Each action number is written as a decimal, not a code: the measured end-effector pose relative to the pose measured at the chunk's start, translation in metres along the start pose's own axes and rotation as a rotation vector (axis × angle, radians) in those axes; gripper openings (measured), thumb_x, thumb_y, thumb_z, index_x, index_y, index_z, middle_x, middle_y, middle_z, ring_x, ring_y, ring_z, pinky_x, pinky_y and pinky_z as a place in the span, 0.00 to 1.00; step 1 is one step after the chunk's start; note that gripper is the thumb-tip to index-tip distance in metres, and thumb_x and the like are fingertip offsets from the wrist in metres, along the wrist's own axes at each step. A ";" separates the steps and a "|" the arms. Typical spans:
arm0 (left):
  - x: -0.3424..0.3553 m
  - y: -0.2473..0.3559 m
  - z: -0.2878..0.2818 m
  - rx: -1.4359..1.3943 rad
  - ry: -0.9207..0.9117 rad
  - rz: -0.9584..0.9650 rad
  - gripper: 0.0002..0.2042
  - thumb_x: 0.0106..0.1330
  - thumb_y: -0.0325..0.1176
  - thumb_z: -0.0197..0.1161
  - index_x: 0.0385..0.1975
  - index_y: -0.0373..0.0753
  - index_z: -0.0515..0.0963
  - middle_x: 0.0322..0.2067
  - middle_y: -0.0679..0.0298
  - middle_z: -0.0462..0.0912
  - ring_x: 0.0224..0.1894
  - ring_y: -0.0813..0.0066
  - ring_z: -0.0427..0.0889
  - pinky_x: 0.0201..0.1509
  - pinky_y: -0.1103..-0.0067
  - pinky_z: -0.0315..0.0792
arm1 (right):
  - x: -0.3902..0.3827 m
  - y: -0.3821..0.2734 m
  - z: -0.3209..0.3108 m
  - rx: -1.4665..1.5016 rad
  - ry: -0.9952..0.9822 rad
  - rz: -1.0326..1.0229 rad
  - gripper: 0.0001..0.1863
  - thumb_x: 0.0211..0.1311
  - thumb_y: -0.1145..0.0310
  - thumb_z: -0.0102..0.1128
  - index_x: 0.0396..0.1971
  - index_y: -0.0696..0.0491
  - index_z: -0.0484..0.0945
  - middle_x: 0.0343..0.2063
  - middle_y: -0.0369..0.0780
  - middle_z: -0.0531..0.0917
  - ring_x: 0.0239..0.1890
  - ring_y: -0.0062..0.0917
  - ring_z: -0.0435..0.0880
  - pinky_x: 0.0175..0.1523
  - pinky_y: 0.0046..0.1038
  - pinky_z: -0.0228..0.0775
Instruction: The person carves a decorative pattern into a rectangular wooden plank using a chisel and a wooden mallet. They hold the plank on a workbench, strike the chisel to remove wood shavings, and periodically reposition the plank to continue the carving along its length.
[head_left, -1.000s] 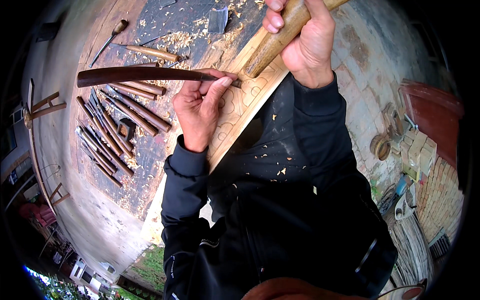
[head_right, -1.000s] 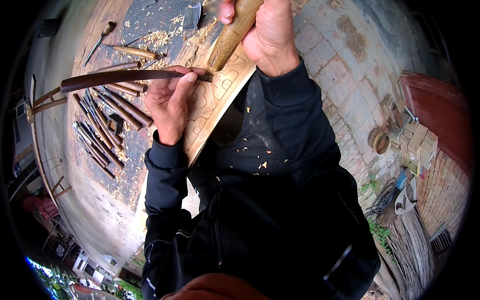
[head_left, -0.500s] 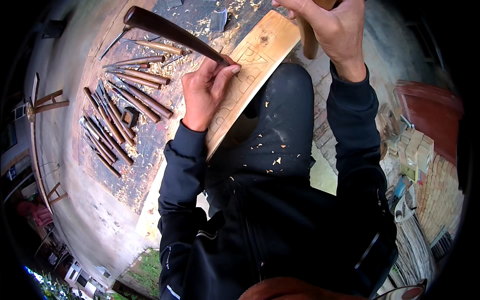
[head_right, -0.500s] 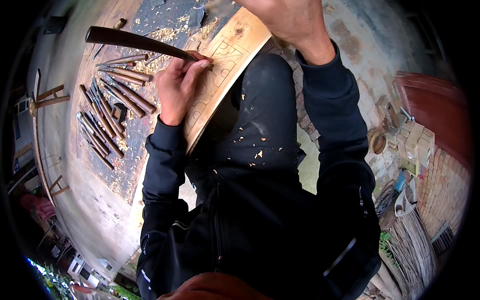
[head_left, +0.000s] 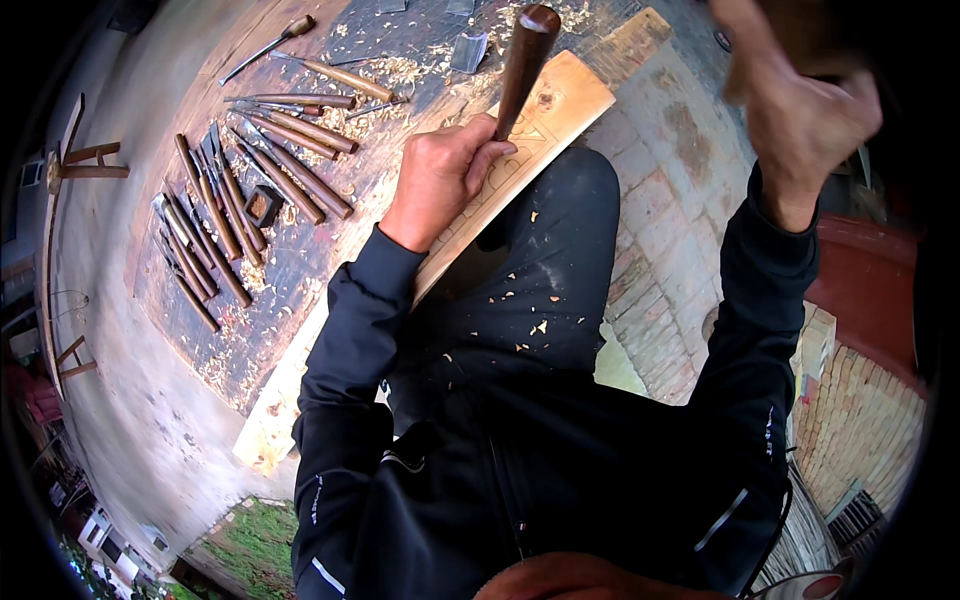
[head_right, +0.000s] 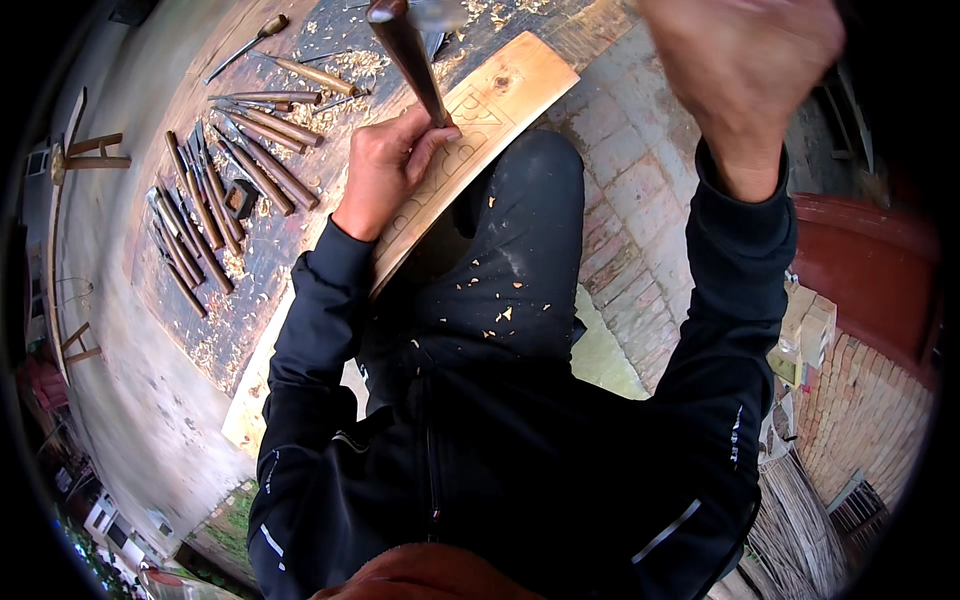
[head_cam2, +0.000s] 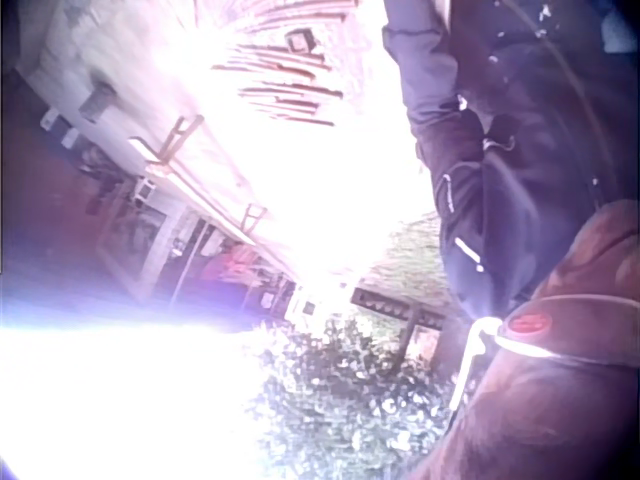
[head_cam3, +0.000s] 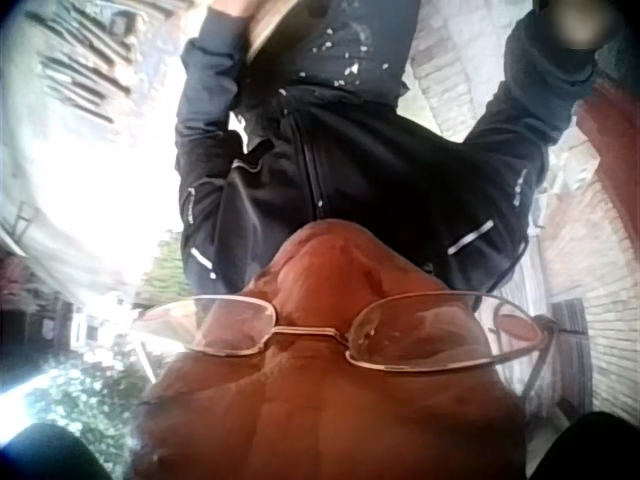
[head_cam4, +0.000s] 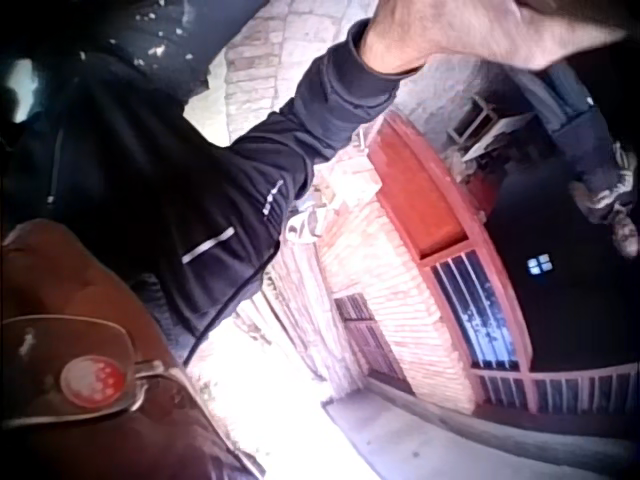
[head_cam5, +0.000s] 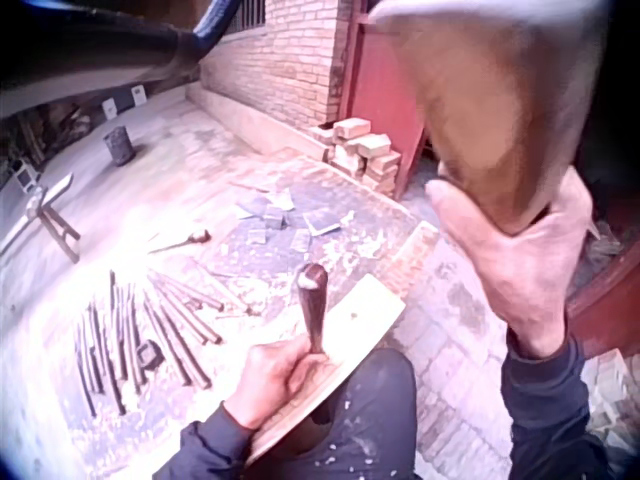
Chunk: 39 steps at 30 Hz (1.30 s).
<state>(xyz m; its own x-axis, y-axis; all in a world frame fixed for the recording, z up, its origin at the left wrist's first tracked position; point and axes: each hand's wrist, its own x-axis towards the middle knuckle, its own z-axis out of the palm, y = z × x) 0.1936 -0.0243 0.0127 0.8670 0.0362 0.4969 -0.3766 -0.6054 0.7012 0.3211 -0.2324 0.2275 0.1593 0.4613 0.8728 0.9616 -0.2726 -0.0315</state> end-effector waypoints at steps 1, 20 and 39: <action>0.000 0.000 -0.001 0.010 0.000 0.022 0.07 0.68 0.32 0.75 0.38 0.39 0.83 0.20 0.52 0.80 0.23 0.51 0.84 0.28 0.65 0.75 | -0.001 -0.002 0.003 -0.095 -0.093 -0.052 0.24 0.56 0.78 0.71 0.55 0.59 0.85 0.40 0.47 0.89 0.39 0.37 0.90 0.45 0.29 0.80; 0.000 0.005 -0.001 0.037 0.038 0.044 0.09 0.70 0.33 0.74 0.33 0.37 0.80 0.20 0.51 0.79 0.24 0.50 0.83 0.28 0.63 0.74 | 0.004 0.014 -0.046 0.607 0.103 0.565 0.13 0.64 0.82 0.75 0.48 0.64 0.89 0.45 0.42 0.92 0.48 0.26 0.91 0.56 0.30 0.83; -0.017 -0.006 0.006 -0.597 0.154 -0.517 0.07 0.78 0.23 0.65 0.49 0.26 0.82 0.41 0.58 0.92 0.42 0.78 0.90 0.48 0.82 0.84 | -0.093 -0.027 -0.010 -0.030 -0.199 0.587 0.22 0.55 0.71 0.86 0.47 0.61 0.86 0.40 0.39 0.92 0.41 0.21 0.89 0.50 0.26 0.81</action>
<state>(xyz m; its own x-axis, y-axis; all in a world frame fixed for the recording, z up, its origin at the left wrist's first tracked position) 0.1831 -0.0256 -0.0027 0.9410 0.3315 0.0687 -0.0880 0.0436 0.9952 0.2784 -0.2767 0.1518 0.7008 0.3756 0.6064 0.6951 -0.5506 -0.4623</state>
